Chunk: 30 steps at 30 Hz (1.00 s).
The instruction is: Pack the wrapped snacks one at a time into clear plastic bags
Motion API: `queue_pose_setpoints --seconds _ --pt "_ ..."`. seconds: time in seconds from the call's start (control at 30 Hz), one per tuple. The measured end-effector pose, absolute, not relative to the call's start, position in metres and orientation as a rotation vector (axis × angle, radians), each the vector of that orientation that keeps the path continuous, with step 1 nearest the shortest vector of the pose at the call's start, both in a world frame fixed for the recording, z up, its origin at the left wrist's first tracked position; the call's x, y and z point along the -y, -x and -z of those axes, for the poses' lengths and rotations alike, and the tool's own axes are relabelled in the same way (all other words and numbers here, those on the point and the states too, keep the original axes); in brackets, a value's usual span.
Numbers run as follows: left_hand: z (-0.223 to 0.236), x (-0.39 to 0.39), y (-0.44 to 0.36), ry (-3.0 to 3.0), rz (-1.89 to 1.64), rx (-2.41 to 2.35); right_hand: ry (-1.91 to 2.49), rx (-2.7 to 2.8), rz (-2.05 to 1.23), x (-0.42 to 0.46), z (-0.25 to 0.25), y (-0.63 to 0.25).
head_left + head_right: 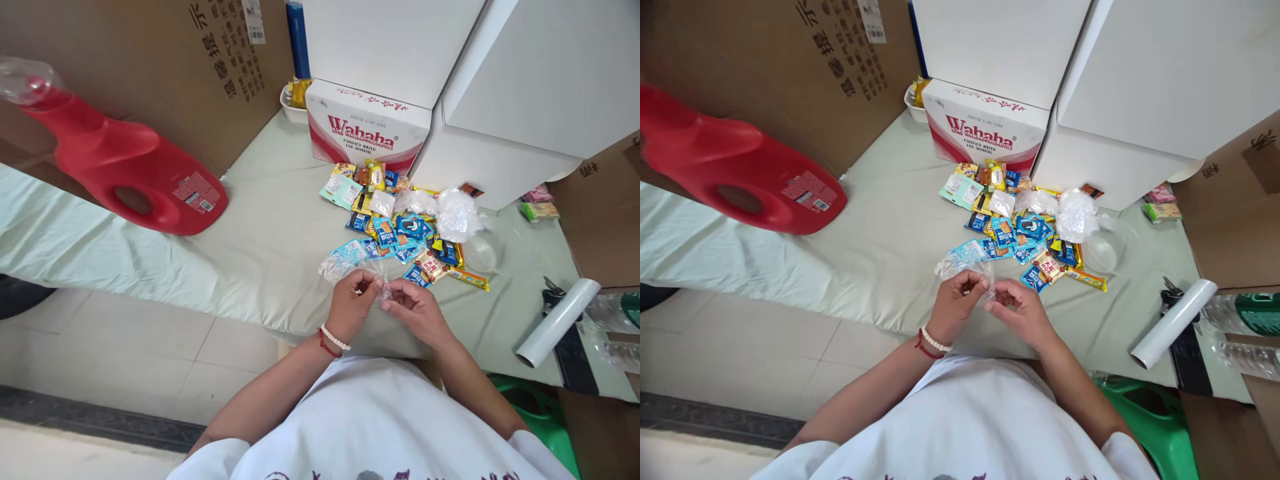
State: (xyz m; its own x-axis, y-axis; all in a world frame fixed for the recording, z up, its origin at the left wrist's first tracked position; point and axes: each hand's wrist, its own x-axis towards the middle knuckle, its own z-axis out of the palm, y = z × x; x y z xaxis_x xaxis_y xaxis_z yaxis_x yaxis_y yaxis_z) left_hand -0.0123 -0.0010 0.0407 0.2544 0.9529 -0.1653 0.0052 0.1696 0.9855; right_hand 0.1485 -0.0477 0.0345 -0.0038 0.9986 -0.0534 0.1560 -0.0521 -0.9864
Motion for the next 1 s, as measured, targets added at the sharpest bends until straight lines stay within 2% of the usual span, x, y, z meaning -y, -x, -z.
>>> queue_pose_setpoints --seconds 0.17,0.4,0.53,0.63,0.7,0.8,1.0 --pt "-0.049 0.015 0.04 -1.097 -0.933 -0.957 1.252 0.933 -1.317 0.054 -0.04 -0.163" --pt "-0.074 0.022 0.084 -0.519 -0.866 -0.913 1.197 0.602 -1.423 0.056 -0.066 -0.17" --pt "-0.076 0.01 0.105 -0.593 -0.801 -0.996 1.373 0.664 -1.315 0.049 -0.084 -0.176" --pt "-0.068 -0.015 0.127 -0.754 -0.608 -0.962 1.414 0.754 -1.428 0.032 -0.09 -0.19" --pt "-0.057 -0.033 0.138 -0.829 -0.638 -1.043 1.416 0.792 -1.502 0.016 -0.084 -0.197" --pt "-0.039 -0.044 0.139 -0.743 -0.84 -1.288 1.444 0.801 -1.424 -0.006 -0.061 -0.197" --pt "-0.008 -0.01 0.099 -0.578 -0.836 -1.415 1.46 0.629 -1.276 0.0 -0.023 -0.173"
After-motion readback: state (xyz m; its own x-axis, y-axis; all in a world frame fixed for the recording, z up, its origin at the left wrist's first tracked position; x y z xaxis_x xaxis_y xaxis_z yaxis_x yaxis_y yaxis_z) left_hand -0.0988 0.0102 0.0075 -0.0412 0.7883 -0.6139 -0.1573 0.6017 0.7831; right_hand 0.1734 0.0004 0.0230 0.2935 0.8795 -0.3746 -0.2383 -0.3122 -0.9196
